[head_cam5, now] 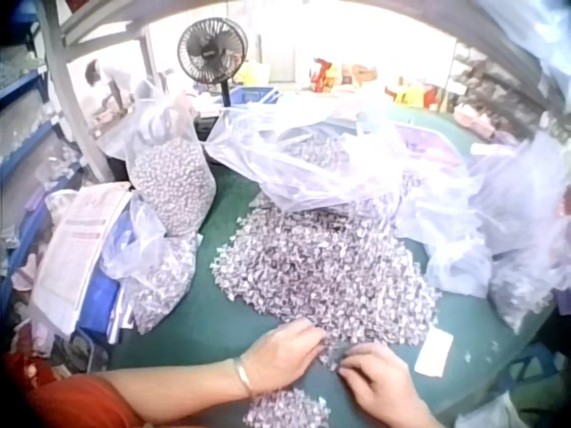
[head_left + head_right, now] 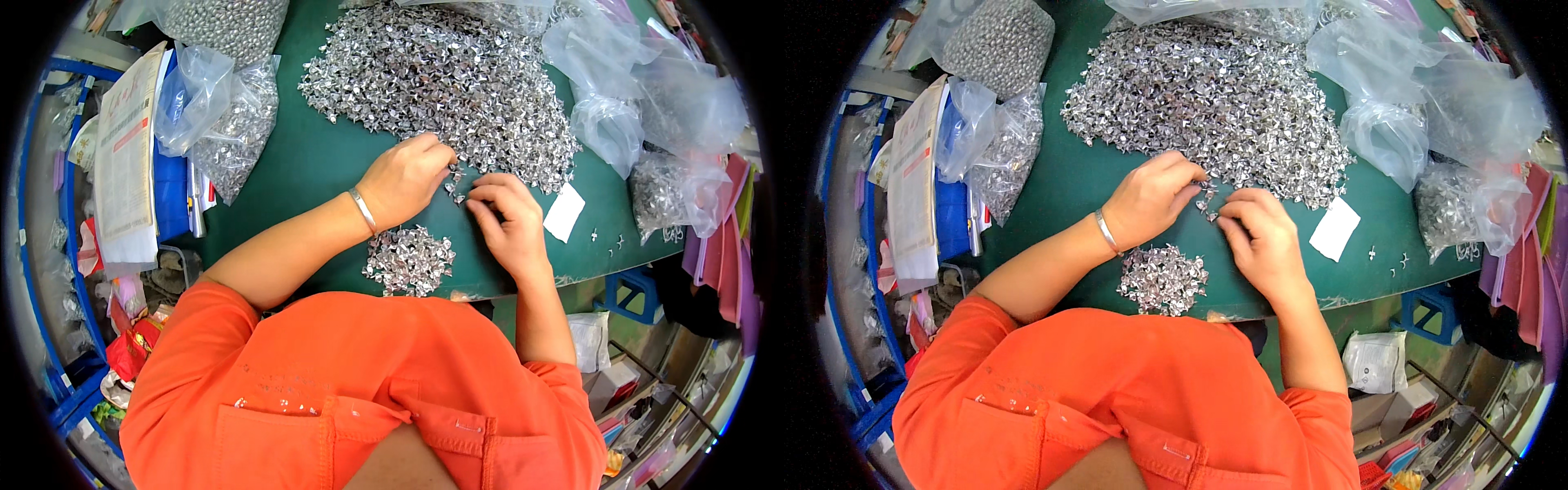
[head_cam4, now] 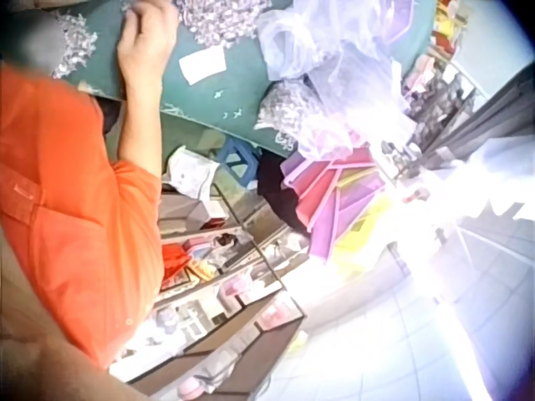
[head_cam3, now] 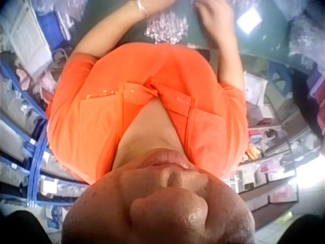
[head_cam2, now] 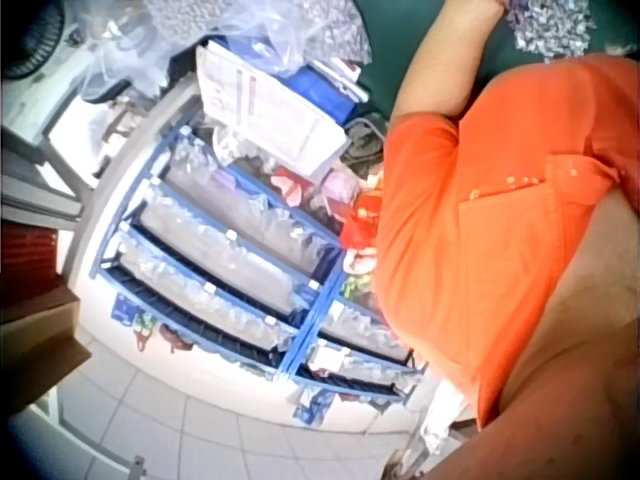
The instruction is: The person sits at a green table and repeatedly picks up small silver metal pieces from a large pile, separating them into a smaller pile. The hands move items one by one, occasionally adjusting the pile, without using any tools.
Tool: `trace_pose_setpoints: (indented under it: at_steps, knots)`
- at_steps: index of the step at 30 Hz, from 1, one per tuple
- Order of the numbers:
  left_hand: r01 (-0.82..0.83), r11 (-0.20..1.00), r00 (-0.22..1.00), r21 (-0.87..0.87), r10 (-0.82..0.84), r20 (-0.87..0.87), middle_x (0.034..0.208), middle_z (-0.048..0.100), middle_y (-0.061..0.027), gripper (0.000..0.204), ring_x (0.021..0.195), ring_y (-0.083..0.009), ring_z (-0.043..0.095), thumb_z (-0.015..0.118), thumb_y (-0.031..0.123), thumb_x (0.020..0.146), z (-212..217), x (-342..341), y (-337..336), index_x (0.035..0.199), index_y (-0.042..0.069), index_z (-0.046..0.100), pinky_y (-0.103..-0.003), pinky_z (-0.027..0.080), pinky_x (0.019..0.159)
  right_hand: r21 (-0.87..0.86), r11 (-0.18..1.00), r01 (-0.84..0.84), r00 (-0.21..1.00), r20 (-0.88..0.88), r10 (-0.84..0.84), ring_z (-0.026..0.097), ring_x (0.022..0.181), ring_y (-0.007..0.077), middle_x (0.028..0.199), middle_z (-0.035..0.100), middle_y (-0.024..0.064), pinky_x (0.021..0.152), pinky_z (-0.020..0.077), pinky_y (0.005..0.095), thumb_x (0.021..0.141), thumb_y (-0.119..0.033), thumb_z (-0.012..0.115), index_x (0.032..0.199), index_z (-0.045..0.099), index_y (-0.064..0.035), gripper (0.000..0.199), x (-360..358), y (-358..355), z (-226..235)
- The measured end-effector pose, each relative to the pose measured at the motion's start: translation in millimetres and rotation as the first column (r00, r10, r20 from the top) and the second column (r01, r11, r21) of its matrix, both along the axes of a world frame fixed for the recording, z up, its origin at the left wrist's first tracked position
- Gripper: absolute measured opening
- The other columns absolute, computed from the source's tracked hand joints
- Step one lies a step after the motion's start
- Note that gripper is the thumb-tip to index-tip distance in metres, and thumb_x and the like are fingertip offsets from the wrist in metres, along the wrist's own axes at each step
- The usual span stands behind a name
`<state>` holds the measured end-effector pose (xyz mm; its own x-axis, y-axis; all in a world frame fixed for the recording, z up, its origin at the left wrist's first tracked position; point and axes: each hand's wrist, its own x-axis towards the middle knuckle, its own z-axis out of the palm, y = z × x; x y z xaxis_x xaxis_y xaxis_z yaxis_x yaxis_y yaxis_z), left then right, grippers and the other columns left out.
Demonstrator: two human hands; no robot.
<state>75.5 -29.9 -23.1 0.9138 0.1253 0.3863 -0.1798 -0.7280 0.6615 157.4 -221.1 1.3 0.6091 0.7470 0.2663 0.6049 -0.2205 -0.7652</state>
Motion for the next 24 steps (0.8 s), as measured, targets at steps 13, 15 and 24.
trace_pose_setpoints:
  at_steps: [13, 15, 24]
  knots:
    - [-0.004, 0.988, 0.998, -0.153, -0.007, -0.068, 0.088, 0.063, -0.0143, 0.01, 0.079, -0.0321, 0.064, 0.066, -0.001, 0.086, 16, -14, 6, 0.096, 0.0, 0.067, -0.038, 0.052, 0.07, -0.024, 0.995, 0.095, 0.974, 0.208, -0.088, 0.063, 0.084, 0.0336, 0.09, 0.064, 0.0126, 0.076, 0.0509, 0.0415, 0.082, 0.002, 0.067, 0.094, 0.068, -0.0021, 0.012, 2, 19, -7]
    - [0.03, 0.993, 0.997, -0.116, -0.037, -0.061, 0.09, 0.062, -0.014, 0.011, 0.081, -0.0325, 0.064, 0.066, -0.001, 0.086, 13, -14, 0, 0.097, 0.001, 0.067, -0.038, 0.052, 0.071, -0.056, 0.994, 0.089, 0.972, 0.223, -0.074, 0.063, 0.084, 0.0336, 0.09, 0.065, 0.0124, 0.076, 0.0509, 0.0417, 0.083, 0.001, 0.067, 0.094, 0.068, -0.0021, 0.012, 1, 17, -6]
    - [0.044, 0.991, 0.991, -0.126, -0.059, -0.122, 0.09, 0.062, -0.0135, 0.009, 0.08, -0.0316, 0.063, 0.066, 0.0, 0.086, 11, -18, 3, 0.095, 0.001, 0.067, -0.038, 0.052, 0.07, -0.121, 0.985, 0.119, 0.959, 0.272, -0.083, 0.061, 0.081, 0.0316, 0.086, 0.062, 0.01, 0.074, 0.0504, 0.0416, 0.081, -0.007, 0.073, 0.092, 0.071, -0.0031, 0.012, -2, 19, -3]
